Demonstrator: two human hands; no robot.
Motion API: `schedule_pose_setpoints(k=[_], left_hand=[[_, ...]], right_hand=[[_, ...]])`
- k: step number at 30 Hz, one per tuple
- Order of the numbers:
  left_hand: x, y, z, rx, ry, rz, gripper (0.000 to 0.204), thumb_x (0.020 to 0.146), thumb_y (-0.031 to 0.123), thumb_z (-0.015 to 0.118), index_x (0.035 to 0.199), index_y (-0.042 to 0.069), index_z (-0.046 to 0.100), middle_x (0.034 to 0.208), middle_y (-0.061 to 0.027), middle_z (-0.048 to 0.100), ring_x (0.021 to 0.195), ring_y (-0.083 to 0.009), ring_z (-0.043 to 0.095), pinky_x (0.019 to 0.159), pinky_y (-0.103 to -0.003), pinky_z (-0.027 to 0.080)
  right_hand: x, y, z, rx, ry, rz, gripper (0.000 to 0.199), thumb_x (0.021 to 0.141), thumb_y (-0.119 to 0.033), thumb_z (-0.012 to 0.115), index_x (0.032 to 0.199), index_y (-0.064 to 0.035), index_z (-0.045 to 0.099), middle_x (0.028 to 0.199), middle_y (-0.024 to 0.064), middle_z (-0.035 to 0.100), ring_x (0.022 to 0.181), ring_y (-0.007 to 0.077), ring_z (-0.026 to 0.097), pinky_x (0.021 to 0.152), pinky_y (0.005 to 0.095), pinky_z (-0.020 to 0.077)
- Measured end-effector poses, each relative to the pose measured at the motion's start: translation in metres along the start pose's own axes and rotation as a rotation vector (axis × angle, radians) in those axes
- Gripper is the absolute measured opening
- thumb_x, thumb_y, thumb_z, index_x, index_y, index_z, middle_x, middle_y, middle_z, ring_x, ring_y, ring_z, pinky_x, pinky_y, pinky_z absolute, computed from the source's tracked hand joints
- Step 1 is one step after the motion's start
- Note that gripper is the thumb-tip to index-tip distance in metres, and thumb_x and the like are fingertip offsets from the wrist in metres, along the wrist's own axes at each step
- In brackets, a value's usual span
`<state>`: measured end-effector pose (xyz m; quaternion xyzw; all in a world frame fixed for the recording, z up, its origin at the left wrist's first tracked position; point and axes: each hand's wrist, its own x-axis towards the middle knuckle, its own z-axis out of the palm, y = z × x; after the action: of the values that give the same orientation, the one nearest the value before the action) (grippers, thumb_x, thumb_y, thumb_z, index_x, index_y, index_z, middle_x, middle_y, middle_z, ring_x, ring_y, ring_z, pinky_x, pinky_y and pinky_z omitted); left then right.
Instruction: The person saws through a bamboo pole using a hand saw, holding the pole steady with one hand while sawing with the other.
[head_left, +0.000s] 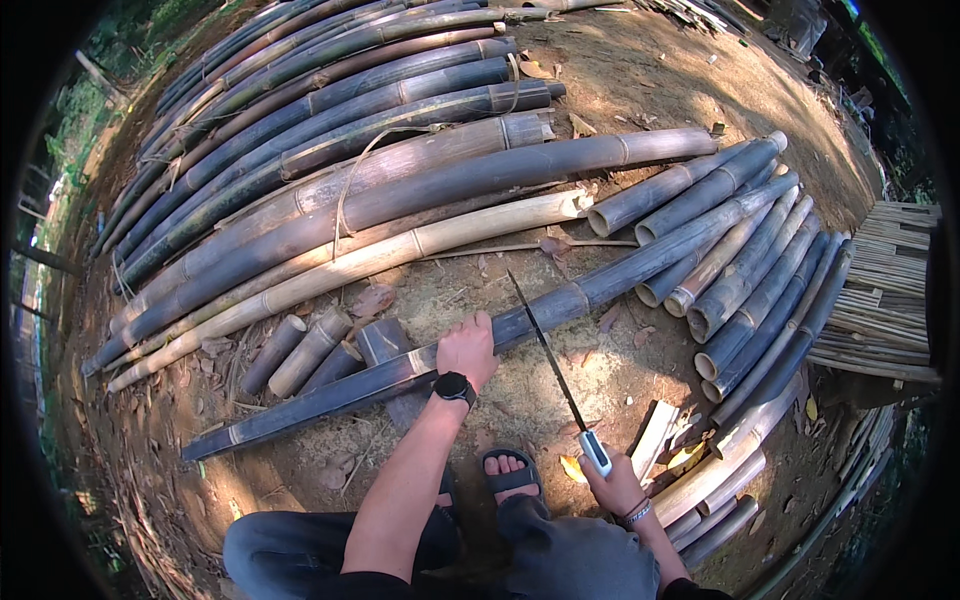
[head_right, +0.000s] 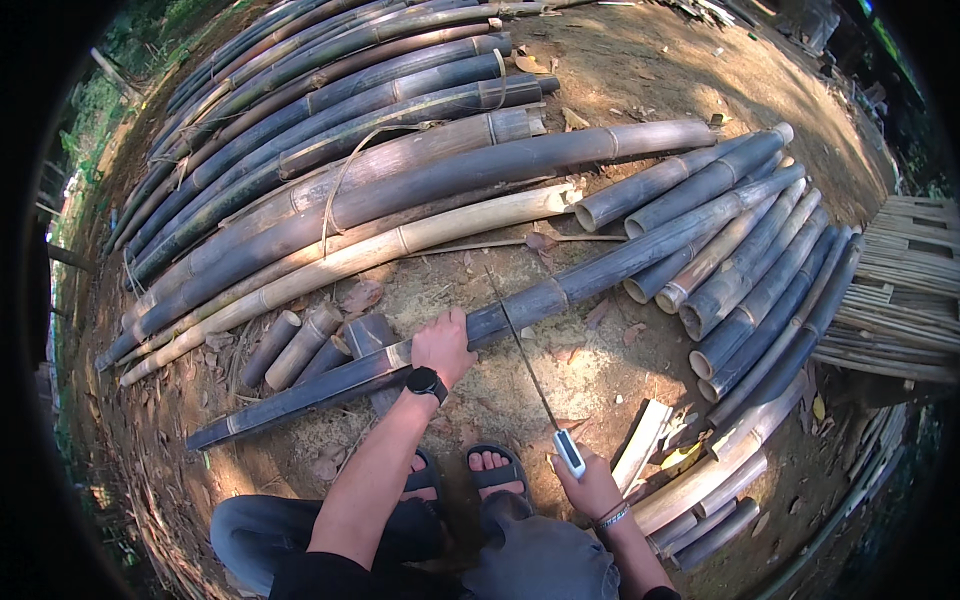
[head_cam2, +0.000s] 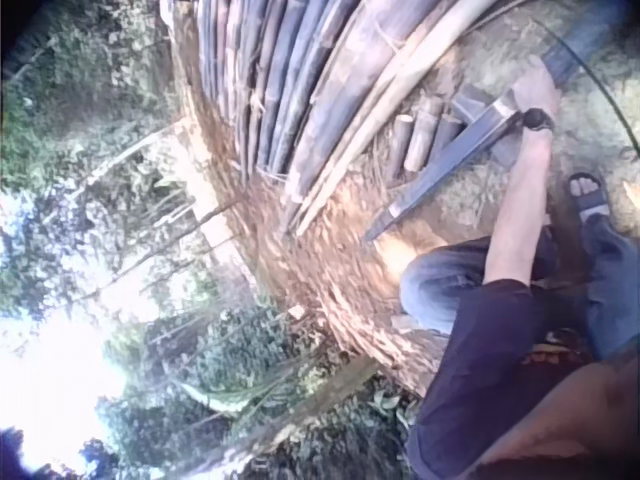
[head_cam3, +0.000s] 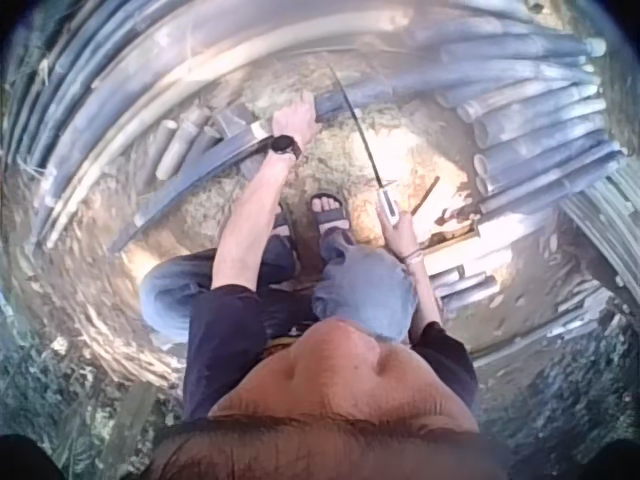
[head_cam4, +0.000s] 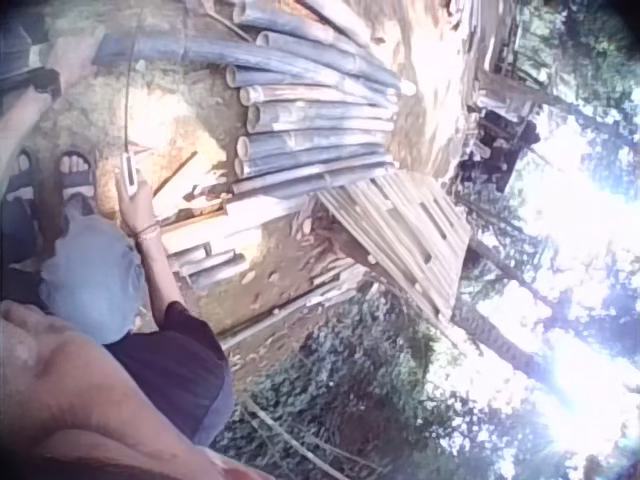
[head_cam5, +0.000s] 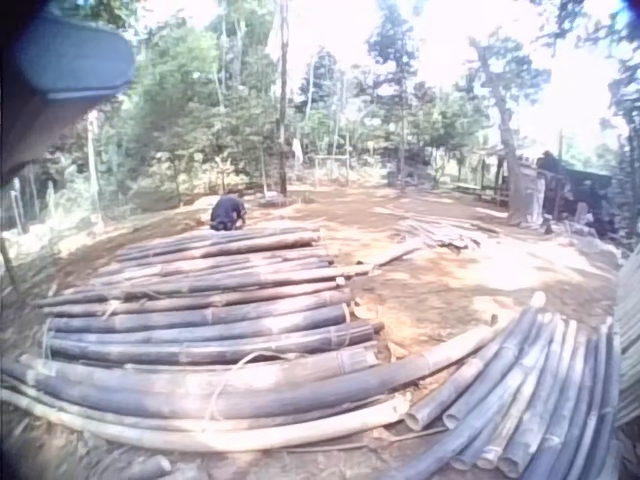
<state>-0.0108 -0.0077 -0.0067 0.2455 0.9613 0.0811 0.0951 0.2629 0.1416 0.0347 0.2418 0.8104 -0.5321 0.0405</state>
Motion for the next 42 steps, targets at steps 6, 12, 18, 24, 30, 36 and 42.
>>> schedule_pose_setpoints(k=[6, 12, 18, 24, 30, 36, 42], left_hand=[[0.000, -0.003, 0.001, -0.016, -0.006, 0.025, 0.047, 0.066, 0.021, 0.082, 0.101, 0.005, 0.055, 0.099, -0.0149, 0.067, 0.093, -0.0327, 0.069, 0.080, -0.042, 0.056], [0.001, -0.005, -0.003, 0.006, -0.036, 0.013, 0.047, 0.065, 0.021, 0.082, 0.100, 0.005, 0.055, 0.098, -0.0154, 0.067, 0.092, -0.0326, 0.068, 0.080, -0.042, 0.056], [0.001, -0.007, -0.001, -0.007, -0.019, 0.016, 0.049, 0.064, 0.021, 0.084, 0.100, 0.005, 0.055, 0.098, -0.0145, 0.067, 0.091, -0.0321, 0.069, 0.080, -0.042, 0.056], [0.002, -0.003, 0.002, -0.013, -0.031, 0.022, 0.050, 0.064, 0.021, 0.084, 0.102, 0.005, 0.054, 0.100, -0.0145, 0.067, 0.092, -0.0324, 0.068, 0.082, -0.044, 0.055], [-0.005, -0.002, 0.005, -0.008, 0.017, 0.040, 0.048, 0.064, 0.020, 0.083, 0.099, 0.006, 0.055, 0.095, -0.0142, 0.067, 0.090, -0.0318, 0.069, 0.078, -0.042, 0.055], [0.000, 0.001, 0.003, -0.002, 0.045, 0.041, 0.044, 0.064, 0.018, 0.082, 0.097, 0.006, 0.055, 0.094, -0.0140, 0.067, 0.089, -0.0315, 0.069, 0.078, -0.041, 0.055], [0.001, -0.004, 0.002, -0.011, 0.030, 0.021, 0.043, 0.065, 0.016, 0.081, 0.098, 0.006, 0.056, 0.097, -0.0137, 0.067, 0.091, -0.0310, 0.068, 0.079, -0.041, 0.056]], right_hand=[[0.095, -0.033, 0.029, 0.024, -0.040, 0.125, 0.037, 0.095, -0.031, 0.064, 0.088, 0.0052, 0.061, 0.069, 0.0202, 0.065, 0.066, 0.0310, 0.068, 0.063, 0.0422, 0.0506], [0.046, -0.015, 0.002, -0.143, -0.076, 0.059, 0.035, 0.094, -0.031, 0.064, 0.094, 0.0046, 0.065, 0.072, 0.0181, 0.068, 0.073, 0.0263, 0.071, 0.067, 0.0412, 0.0523], [0.032, -0.031, 0.007, -0.092, -0.080, 0.115, 0.038, 0.094, -0.032, 0.066, 0.095, 0.0055, 0.063, 0.071, 0.0211, 0.066, 0.070, 0.0320, 0.070, 0.066, 0.0407, 0.0524], [0.095, -0.032, 0.019, -0.059, -0.069, 0.140, 0.039, 0.093, -0.033, 0.066, 0.086, 0.0050, 0.061, 0.066, 0.0230, 0.063, 0.064, 0.0366, 0.067, 0.061, 0.0426, 0.0500], [-0.015, -0.021, 0.005, -0.052, -0.051, 0.177, 0.033, 0.093, -0.027, 0.066, 0.102, 0.0045, 0.065, 0.074, 0.0238, 0.067, 0.076, 0.0356, 0.072, 0.068, 0.0408, 0.0537], [0.111, -0.029, 0.028, -0.074, -0.030, 0.153, 0.036, 0.093, -0.031, 0.066, 0.090, 0.0051, 0.062, 0.070, 0.0247, 0.065, 0.070, 0.0383, 0.069, 0.062, 0.0430, 0.0511], [-0.025, -0.002, -0.005, -0.082, -0.017, 0.145, 0.029, 0.093, -0.025, 0.065, 0.096, 0.0043, 0.065, 0.067, 0.0206, 0.064, 0.070, 0.0329, 0.071, 0.065, 0.0393, 0.0532]])
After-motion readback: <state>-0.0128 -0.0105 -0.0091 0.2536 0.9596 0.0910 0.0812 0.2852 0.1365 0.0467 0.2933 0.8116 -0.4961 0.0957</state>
